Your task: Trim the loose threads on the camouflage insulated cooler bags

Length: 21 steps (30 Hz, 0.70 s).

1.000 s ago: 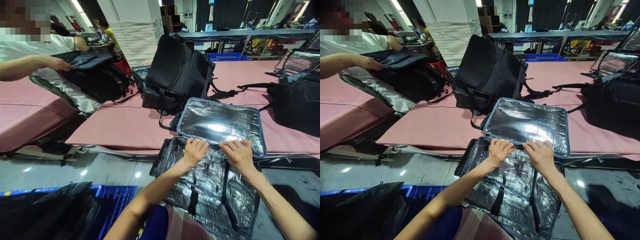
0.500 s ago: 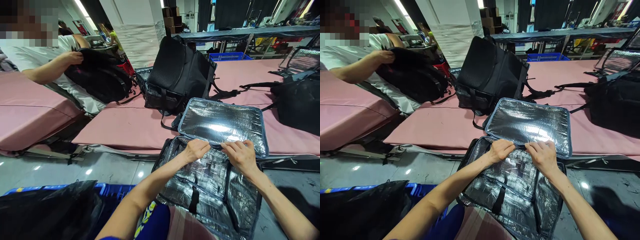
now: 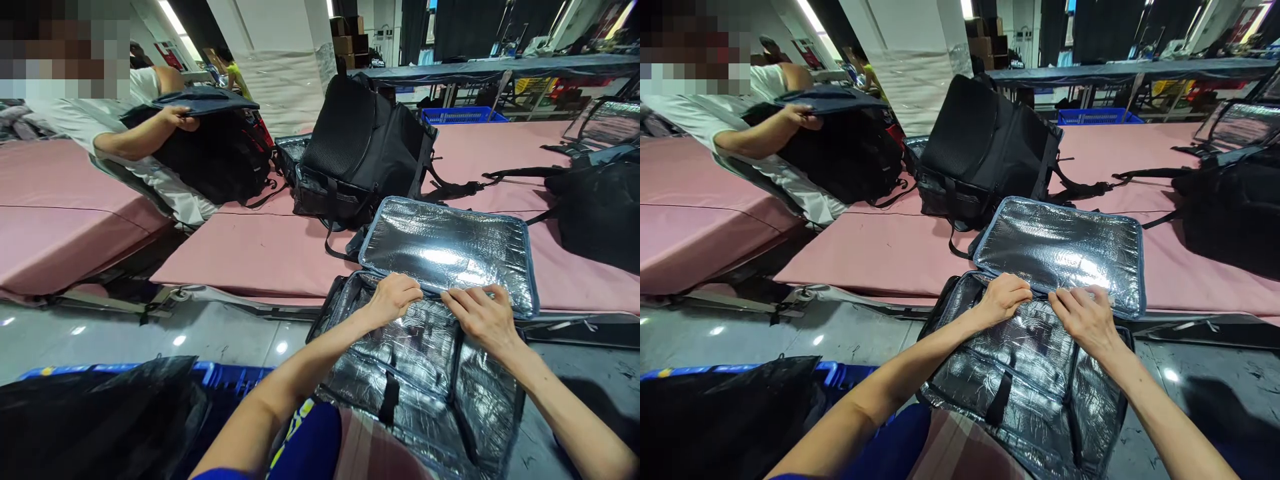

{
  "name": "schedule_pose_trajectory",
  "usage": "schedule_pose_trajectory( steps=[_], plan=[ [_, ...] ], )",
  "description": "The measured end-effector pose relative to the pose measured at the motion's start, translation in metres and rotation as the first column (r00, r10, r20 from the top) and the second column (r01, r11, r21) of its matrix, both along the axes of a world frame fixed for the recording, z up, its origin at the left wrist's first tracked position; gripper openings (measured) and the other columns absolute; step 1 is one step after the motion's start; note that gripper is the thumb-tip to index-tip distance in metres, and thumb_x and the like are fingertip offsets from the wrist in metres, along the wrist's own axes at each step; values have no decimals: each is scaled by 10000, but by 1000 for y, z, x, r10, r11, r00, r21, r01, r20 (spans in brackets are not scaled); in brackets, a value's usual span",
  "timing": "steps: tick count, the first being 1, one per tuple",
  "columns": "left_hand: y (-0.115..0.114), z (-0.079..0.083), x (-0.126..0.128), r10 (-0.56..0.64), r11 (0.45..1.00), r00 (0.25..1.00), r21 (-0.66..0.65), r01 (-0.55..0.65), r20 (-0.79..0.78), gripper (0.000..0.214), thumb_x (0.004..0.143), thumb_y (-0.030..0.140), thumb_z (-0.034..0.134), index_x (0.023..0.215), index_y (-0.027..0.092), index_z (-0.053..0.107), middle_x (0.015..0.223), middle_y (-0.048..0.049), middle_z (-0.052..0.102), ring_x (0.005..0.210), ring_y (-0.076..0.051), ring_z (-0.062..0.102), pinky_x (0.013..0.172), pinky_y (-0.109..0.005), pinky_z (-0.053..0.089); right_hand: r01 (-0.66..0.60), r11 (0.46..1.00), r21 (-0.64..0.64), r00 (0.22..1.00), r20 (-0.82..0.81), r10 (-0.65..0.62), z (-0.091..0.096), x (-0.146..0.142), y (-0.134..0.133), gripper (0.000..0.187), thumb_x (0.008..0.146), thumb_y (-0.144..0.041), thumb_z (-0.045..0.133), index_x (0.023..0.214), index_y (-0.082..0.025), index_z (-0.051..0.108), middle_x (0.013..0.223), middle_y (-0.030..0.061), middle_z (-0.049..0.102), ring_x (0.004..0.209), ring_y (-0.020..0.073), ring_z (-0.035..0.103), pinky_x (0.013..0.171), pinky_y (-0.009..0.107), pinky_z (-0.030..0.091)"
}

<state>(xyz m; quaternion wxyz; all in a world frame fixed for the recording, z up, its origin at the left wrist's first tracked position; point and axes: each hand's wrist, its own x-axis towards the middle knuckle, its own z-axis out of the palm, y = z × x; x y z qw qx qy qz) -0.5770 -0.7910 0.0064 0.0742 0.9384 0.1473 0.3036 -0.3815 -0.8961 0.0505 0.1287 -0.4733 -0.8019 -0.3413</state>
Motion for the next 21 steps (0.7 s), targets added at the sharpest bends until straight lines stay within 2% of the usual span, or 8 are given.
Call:
schedule_pose_trajectory(
  steps=[6,11,14,18,21],
  plan=[
    [0,1,-2,-10,1000,1000,-20,11,23,230,904,172,406,793,174,608,830,-15,647,772,-115,539,700,-269,363,0,1000,-6,1000,-15,0,-4,-1,0,140,859,-87,516,911,-157,625,744,-10,645,669,123,451,689,325,271],
    [-1,1,-4,-22,999,998,-27,23,53,217,901,163,410,789,164,596,824,-16,642,768,-113,535,712,-265,368,-11,1000,-23,998,-56,10,-8,0,2,148,844,-100,547,966,-153,611,862,10,664,728,132,473,716,327,278],
    [0,2,-2,-13,1000,1000,-26,14,26,225,902,155,399,787,165,592,816,-20,636,772,-118,532,706,-269,364,-41,999,-17,999,-5,41,-7,-4,8,151,851,-97,532,967,-151,611,849,17,664,712,132,468,691,324,269],
    [1,6,-3,-41,999,999,-25,40,-15,232,897,140,385,791,162,590,815,-27,630,798,-122,537,729,-270,371,-6,1000,-15,1000,25,6,-4,-8,11,154,874,-105,489,888,-165,630,763,19,649,684,132,453,663,320,259],
    [-9,4,-16,-90,995,994,-34,89,-55,245,894,129,376,806,163,602,834,-32,637,816,-130,537,776,-277,375,4,999,-34,1000,-5,-5,-5,-6,10,186,876,-92,466,893,-165,636,778,23,652,703,139,458,666,323,264]
  ],
)
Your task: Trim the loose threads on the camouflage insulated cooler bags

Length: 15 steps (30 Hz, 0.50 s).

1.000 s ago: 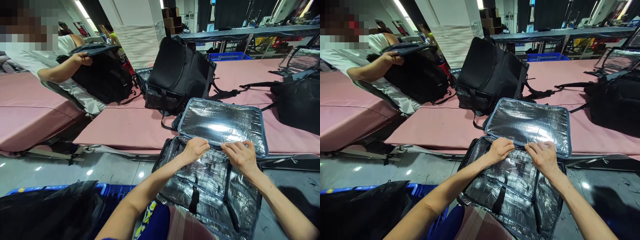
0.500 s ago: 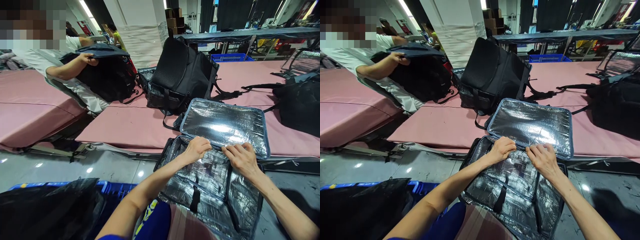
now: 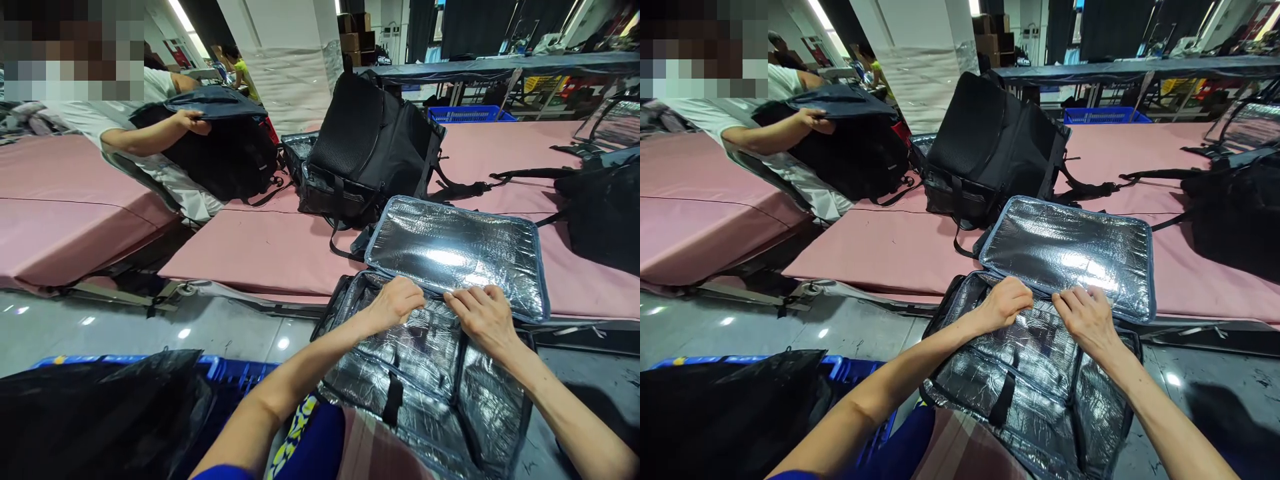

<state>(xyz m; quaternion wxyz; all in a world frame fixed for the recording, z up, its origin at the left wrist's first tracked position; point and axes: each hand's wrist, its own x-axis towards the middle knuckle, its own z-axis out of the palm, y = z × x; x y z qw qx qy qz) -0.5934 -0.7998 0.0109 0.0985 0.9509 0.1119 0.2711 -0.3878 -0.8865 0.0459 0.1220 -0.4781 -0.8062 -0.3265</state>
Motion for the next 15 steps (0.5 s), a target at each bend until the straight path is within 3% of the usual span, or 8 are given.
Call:
schedule_pose_trajectory(
  steps=[3,5,7,9,12,15],
  plan=[
    [-17,-8,-27,-120,990,977,-91,106,-175,218,896,208,452,766,183,625,750,-8,632,753,-125,545,727,-252,379,14,1000,-18,999,-47,-15,-4,5,-1,156,868,-107,499,933,-161,630,850,22,667,742,147,471,681,327,266],
    [-24,-11,-44,-133,983,932,-163,82,-337,290,847,356,559,623,179,611,603,6,584,641,-122,536,630,-235,370,15,1000,-11,998,-55,-16,-7,8,-1,137,858,-118,532,945,-165,627,877,14,674,751,144,476,690,328,266],
    [-24,-7,-51,-49,987,906,-162,-21,-420,358,785,462,607,575,172,605,573,1,567,607,-129,534,592,-237,362,7,1000,-5,999,-45,-8,-9,10,-1,141,850,-118,550,958,-167,625,894,7,677,757,139,482,704,329,268],
    [-19,4,-46,119,978,927,-121,-172,-357,307,821,451,566,706,180,653,704,-20,616,707,-149,562,642,-250,380,2,1000,-12,999,-39,-2,-10,11,-1,147,849,-124,556,971,-168,623,911,3,678,761,136,487,713,331,270],
    [-12,22,-24,389,868,892,-232,-439,-231,252,896,360,479,848,210,676,838,-22,634,795,-146,572,682,-251,396,-4,1000,-15,999,-43,4,-8,10,-1,159,857,-132,544,991,-171,621,921,5,679,762,132,492,717,335,269],
    [-14,26,-1,509,717,821,-400,-571,-259,290,849,441,528,817,202,688,797,-15,639,716,-142,584,623,-247,400,-6,1000,11,999,-46,6,-3,6,0,171,854,-127,536,994,-174,623,929,14,680,764,134,502,719,342,272]
  ],
)
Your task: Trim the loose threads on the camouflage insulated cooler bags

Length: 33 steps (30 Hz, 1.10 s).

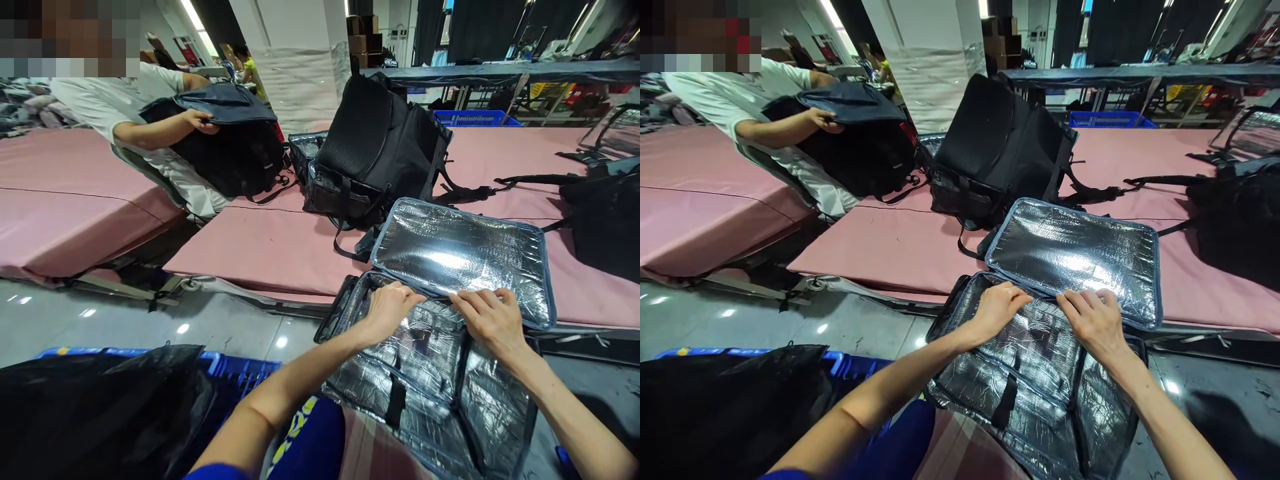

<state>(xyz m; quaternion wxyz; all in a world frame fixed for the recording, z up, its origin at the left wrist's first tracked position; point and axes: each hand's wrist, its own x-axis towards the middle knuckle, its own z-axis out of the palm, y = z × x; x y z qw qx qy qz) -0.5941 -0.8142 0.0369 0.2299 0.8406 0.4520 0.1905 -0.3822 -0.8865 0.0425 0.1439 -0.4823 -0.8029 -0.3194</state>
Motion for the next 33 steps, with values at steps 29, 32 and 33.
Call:
schedule_pose_trajectory(
  steps=[29,32,33],
  plan=[
    [-9,-51,27,15,855,995,515,-64,100,180,901,223,438,832,181,599,743,-13,571,632,-114,530,561,-251,358,-59,996,65,994,97,52,16,-7,2,236,818,-38,499,978,-170,611,910,26,672,728,132,485,675,312,273],
    [-10,-44,21,-67,904,990,426,8,124,138,854,193,488,783,185,606,752,-4,585,637,-115,519,600,-247,381,-79,993,84,992,103,70,18,-8,-1,247,810,-28,499,972,-174,616,897,23,674,709,127,484,670,315,266],
    [-10,-42,19,-91,919,986,392,29,140,126,839,181,505,767,186,608,744,1,591,641,-115,516,620,-247,388,-87,992,92,991,108,77,18,-9,-1,244,809,-29,501,970,-172,618,890,22,674,703,125,483,669,316,266]
  ],
)
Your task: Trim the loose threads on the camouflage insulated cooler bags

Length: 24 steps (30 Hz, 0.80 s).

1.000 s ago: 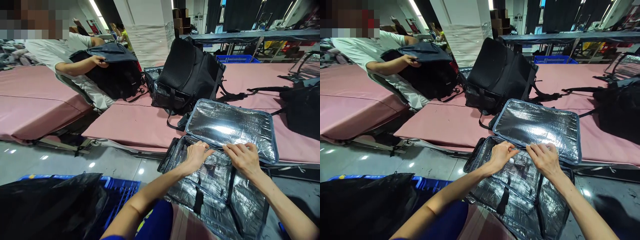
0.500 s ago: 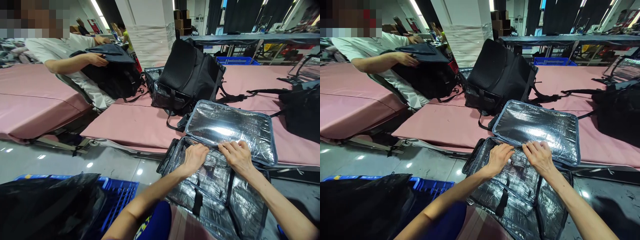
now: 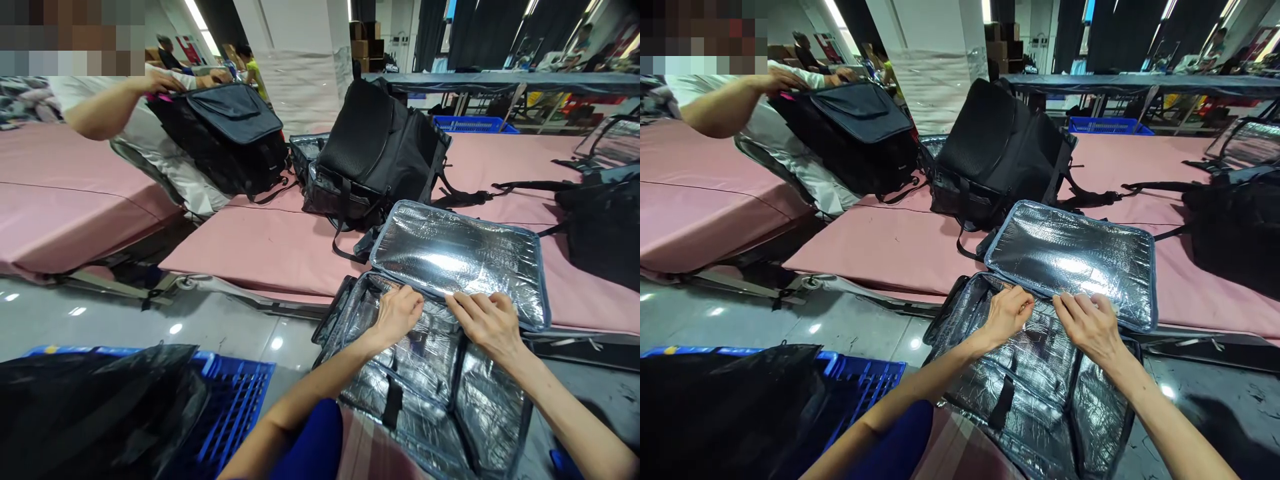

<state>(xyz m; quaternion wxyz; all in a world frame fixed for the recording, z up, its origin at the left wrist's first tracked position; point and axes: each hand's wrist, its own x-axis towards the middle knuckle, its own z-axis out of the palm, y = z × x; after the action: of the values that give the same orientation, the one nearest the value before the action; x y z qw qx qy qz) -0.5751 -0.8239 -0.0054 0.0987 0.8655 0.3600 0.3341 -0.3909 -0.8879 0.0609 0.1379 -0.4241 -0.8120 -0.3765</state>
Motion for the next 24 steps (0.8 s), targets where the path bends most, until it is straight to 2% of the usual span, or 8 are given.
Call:
schedule_pose_trajectory(
  steps=[4,8,13,17,19,21,24],
  plan=[
    [-1,6,-3,-77,988,995,-126,85,63,95,795,151,557,728,182,616,704,14,600,678,-116,513,678,-247,395,3,1000,6,1000,12,-3,3,1,-5,232,806,-23,513,971,-152,614,884,19,677,706,125,493,679,317,277],
    [-2,9,-3,-129,975,988,-170,142,83,85,783,140,573,721,174,621,683,29,595,655,-101,507,715,-265,378,18,1000,-11,1000,10,-18,4,3,-13,252,808,-17,506,993,-159,600,886,16,679,699,124,493,677,319,272],
    [-1,10,0,-118,970,990,-203,132,81,91,779,133,570,714,172,621,673,29,594,654,-102,512,735,-282,366,-20,1000,-3,1000,7,20,-3,-3,-8,227,826,-50,499,1002,-159,593,904,26,676,726,129,485,667,315,268],
    [-2,7,-1,-115,967,992,-220,126,59,82,777,131,571,717,165,616,683,29,594,645,-94,515,724,-268,367,19,1000,-18,1000,10,-19,-9,-5,-1,186,847,-66,488,958,-149,611,825,27,668,689,131,475,646,317,273],
    [-3,10,-5,-136,973,990,-184,138,22,85,789,133,566,722,158,612,691,28,596,637,-89,509,723,-265,360,27,999,-31,1000,-5,-27,-12,-3,-1,169,854,-81,490,937,-150,620,762,18,657,667,135,477,626,317,275],
    [-3,17,-13,-183,980,982,-88,178,-52,111,836,174,541,756,162,618,713,20,605,651,-95,506,716,-276,344,45,996,-73,995,-87,-51,-14,0,-4,149,866,-109,493,911,-163,623,746,11,654,660,135,489,618,312,289],
    [5,32,-26,-141,981,982,119,156,-128,157,890,280,504,946,195,624,867,-18,642,821,-146,531,735,-312,318,66,976,-209,919,-369,-141,-15,3,-8,121,886,-202,505,922,-179,618,802,20,661,699,136,532,628,279,351]
  ],
)
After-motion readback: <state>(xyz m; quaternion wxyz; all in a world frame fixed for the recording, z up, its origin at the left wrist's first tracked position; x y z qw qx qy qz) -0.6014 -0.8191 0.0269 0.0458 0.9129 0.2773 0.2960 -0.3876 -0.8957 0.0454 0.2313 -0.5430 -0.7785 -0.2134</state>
